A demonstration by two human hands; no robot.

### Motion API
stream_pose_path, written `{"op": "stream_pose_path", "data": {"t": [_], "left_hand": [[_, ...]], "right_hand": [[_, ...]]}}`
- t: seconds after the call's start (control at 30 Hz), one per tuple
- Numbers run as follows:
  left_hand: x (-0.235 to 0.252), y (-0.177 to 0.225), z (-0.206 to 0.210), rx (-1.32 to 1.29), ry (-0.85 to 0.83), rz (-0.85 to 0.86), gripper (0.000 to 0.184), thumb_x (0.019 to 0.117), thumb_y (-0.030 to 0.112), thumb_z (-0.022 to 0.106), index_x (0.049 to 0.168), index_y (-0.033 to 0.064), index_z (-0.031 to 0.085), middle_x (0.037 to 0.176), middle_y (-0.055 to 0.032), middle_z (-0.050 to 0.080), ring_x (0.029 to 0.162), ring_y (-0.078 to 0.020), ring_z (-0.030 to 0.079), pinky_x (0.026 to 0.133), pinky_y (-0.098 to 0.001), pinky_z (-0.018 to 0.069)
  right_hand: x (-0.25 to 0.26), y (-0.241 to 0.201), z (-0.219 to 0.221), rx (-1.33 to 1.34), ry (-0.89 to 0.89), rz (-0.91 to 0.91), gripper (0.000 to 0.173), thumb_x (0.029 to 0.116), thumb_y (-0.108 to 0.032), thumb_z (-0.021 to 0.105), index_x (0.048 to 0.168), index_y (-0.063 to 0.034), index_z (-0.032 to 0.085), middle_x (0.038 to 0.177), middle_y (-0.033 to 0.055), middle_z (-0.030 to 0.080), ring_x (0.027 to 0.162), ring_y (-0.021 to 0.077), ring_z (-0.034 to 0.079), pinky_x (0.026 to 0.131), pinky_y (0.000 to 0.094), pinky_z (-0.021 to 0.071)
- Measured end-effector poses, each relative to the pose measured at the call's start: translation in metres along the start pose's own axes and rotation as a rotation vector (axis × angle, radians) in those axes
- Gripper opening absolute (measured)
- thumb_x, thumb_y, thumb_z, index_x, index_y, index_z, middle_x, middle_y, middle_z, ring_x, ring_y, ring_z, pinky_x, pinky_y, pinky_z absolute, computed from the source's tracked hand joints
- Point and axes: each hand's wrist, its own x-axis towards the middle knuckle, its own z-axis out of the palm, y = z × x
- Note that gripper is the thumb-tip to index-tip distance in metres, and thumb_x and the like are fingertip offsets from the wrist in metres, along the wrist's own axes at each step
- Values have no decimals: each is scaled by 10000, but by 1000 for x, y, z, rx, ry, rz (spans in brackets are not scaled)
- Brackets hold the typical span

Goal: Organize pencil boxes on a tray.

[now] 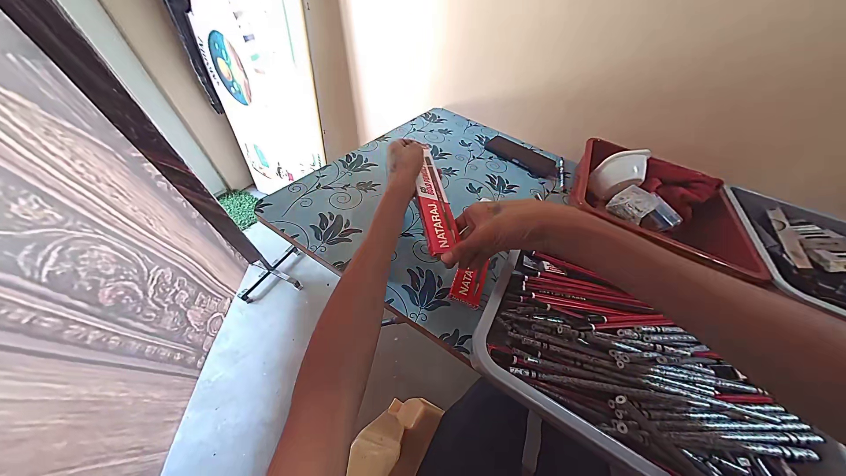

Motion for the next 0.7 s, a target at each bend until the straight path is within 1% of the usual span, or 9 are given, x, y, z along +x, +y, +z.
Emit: {"op": "stream_pose_path", "data": {"t": [0.03, 0.1, 0.2, 0.27, 0.33, 0.4, 0.5, 0.6, 0.7], "left_hand": [[3, -7, 6, 34, -28, -25, 294, 1046, 125, 447, 1269, -22, 569, 1118, -210, 643, 912, -289, 692, 792, -485, 598], [4, -15, 17, 97, -86, -58, 316, 1050, 135, 447, 1306, -17, 553, 1155, -228, 632, 924, -300, 697, 791, -486, 602], [2, -20, 31, 133, -165, -65, 316, 1053, 137, 422, 1312, -1, 540, 1137, -211, 625, 872, -279, 697, 745, -460, 609], [-1, -21, 36, 214, -180, -32, 302, 1055, 147, 438, 1277, -14, 565, 1149, -205, 630, 928, -265, 683, 793, -446, 589], [-5, -21, 38, 334, -212, 40, 335, 1058, 194, 514, 1265, -54, 605, 1241, -239, 623, 1115, -305, 625, 965, -477, 490], [-10, -21, 39, 435, -247, 106, 377, 1036, 248, 590, 1253, -59, 618, 1296, -255, 594, 1202, -329, 581, 1029, -492, 444], [-18, -18, 41, 495, -280, 143, 479, 962, 303, 714, 1271, -51, 618, 1333, -265, 571, 1266, -362, 536, 1059, -514, 420], [-22, -19, 47, 544, -324, 142, 527, 887, 294, 800, 1261, -35, 628, 1311, -272, 582, 1273, -391, 521, 1046, -543, 421], [-23, -26, 54, 620, -380, 216, 474, 878, 241, 790, 1238, -32, 649, 1299, -270, 588, 1278, -396, 518, 1055, -554, 412]], "right_hand": [[2, 4, 2, -77, 31, -9, 381, 934, -78, 733, 1259, 25, 565, 938, 105, 700, 780, 121, 690, 748, 268, 577], [-2, 5, 6, -270, 100, 2, 691, 920, -133, 773, 1464, 34, 380, 1000, 155, 684, 818, 165, 690, 789, 318, 573], [-3, 7, 16, -436, 165, -3, 833, 924, -226, 782, 1513, 18, 247, 1043, 162, 653, 864, 194, 694, 833, 367, 571], [-1, 7, 18, -480, 167, -4, 957, 928, -237, 778, 1578, -4, 115, 1120, 174, 639, 936, 206, 703, 875, 387, 576], [1, 8, 20, -516, 165, -24, 907, 930, -255, 776, 1563, -3, 177, 1106, 157, 644, 949, 204, 694, 864, 388, 572], [2, 6, 24, -581, 167, -7, 763, 931, -298, 771, 1470, -8, 315, 1060, 137, 640, 943, 215, 678, 838, 402, 555], [-2, -1, 36, -620, 181, 58, 724, 949, -289, 747, 1464, 9, 334, 1092, 153, 652, 990, 250, 686, 849, 427, 559], [-3, -2, 46, -660, 223, 102, 638, 941, -296, 752, 1378, -4, 392, 982, 116, 625, 891, 234, 674, 758, 419, 555], [-1, -1, 52, -703, 238, 116, 572, 924, -316, 763, 1288, -6, 449, 912, 93, 605, 827, 220, 659, 709, 408, 544]]}}
